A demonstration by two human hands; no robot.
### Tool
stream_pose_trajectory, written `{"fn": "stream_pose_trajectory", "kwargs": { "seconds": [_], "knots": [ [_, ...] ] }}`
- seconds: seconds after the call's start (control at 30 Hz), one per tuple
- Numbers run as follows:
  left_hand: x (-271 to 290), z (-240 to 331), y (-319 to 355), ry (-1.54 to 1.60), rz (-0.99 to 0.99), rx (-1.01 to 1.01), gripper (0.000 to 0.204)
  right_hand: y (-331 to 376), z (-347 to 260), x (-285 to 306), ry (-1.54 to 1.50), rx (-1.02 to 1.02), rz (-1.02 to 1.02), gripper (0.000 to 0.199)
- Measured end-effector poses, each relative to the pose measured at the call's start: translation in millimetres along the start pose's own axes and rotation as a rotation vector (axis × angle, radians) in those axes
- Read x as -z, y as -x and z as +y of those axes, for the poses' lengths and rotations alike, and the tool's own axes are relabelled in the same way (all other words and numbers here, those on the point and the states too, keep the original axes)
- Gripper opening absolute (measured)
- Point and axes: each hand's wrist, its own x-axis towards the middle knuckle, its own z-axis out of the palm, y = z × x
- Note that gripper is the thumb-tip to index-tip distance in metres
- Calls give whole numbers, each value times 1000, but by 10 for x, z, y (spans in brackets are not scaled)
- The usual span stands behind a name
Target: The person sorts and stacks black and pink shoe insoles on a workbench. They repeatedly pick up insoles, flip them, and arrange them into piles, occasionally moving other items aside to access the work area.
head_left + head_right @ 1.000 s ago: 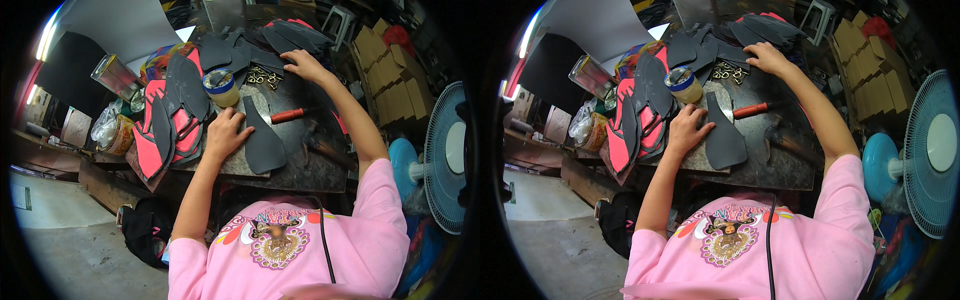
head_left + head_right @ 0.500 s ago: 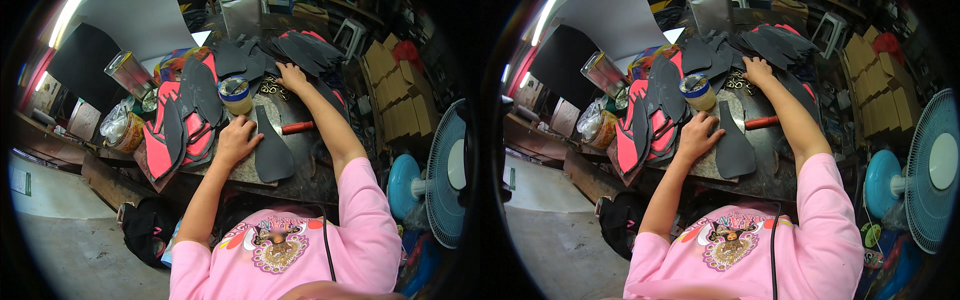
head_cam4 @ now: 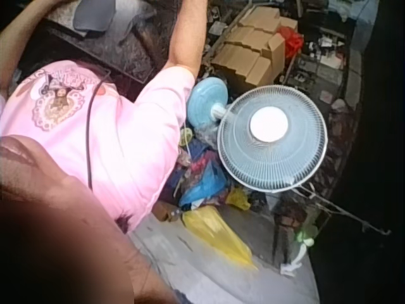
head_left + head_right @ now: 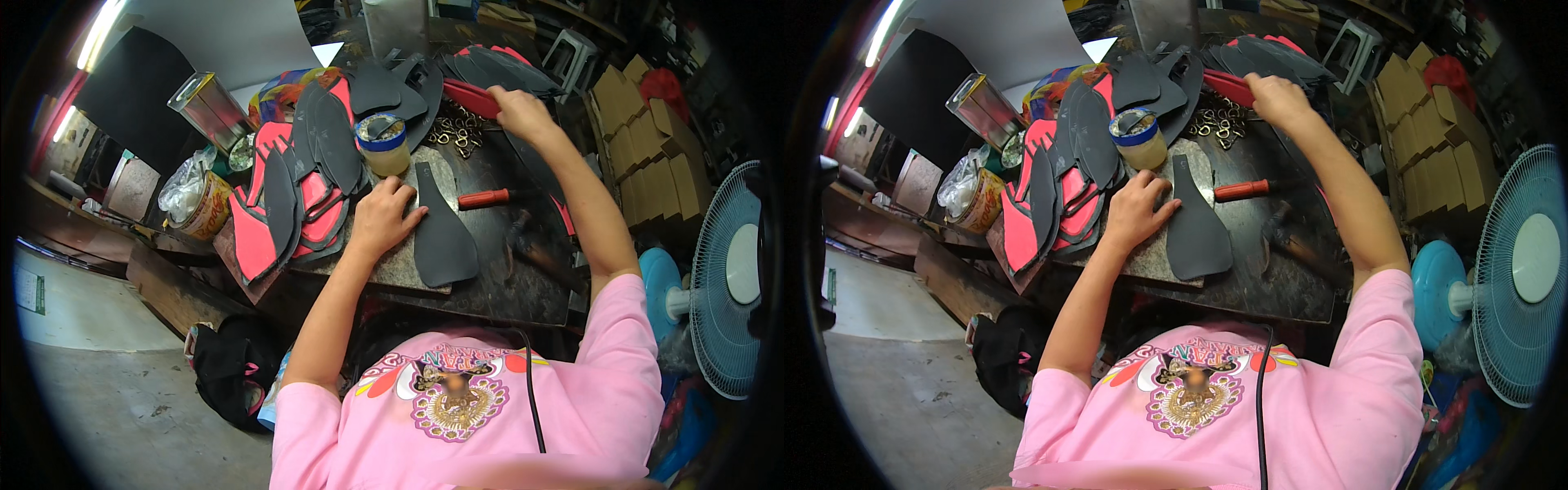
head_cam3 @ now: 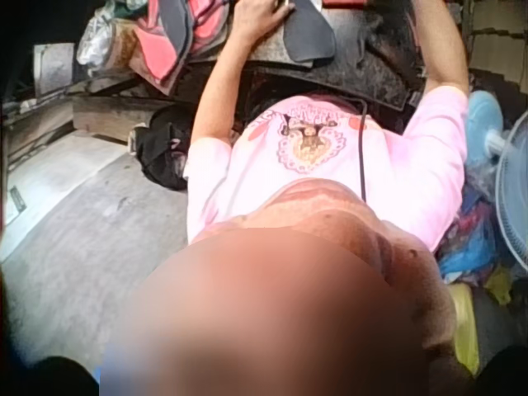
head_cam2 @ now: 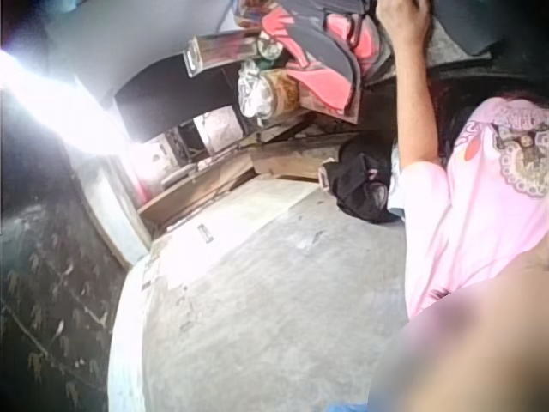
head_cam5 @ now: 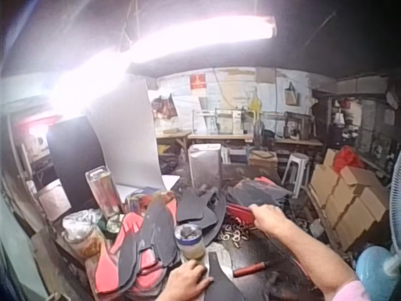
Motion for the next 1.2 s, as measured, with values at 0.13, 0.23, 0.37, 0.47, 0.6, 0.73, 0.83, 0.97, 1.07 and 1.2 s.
{"fn": "stream_pose_trajectory", "kwargs": {
  "seconds": [0.13,0.23,0.37,0.47,0.6,0.73,0.83,0.97,1.07,1.2],
  "knots": [
    [-13,3,7,1,16,-20,33,400,87,549,-83,-95,135,51],
    [-17,3,6,-30,32,-36,33,983,-157,702,-74,-60,222,52],
    [-32,7,12,-57,10,-29,32,1739,-619,533,-42,186,-413,53],
    [-44,3,18,-46,24,-42,32,1954,-549,549,-204,152,-352,57],
    [-49,3,24,-59,24,-46,31,2091,-455,530,-317,64,-178,52],
    [-56,-10,22,-79,17,-49,32,2150,-475,401,-315,41,-95,53],
    [-63,-17,25,-77,13,-46,33,2164,-547,283,-287,61,-53,59],
    [-64,-11,24,-81,7,-37,32,2152,-653,197,-240,25,-83,65],
    [-55,-7,20,-89,-1,-29,32,2104,-601,252,-362,-19,-106,62],
    [-62,-12,14,-91,4,-31,32,2075,-433,375,-597,-149,-164,57]
  ]
}}
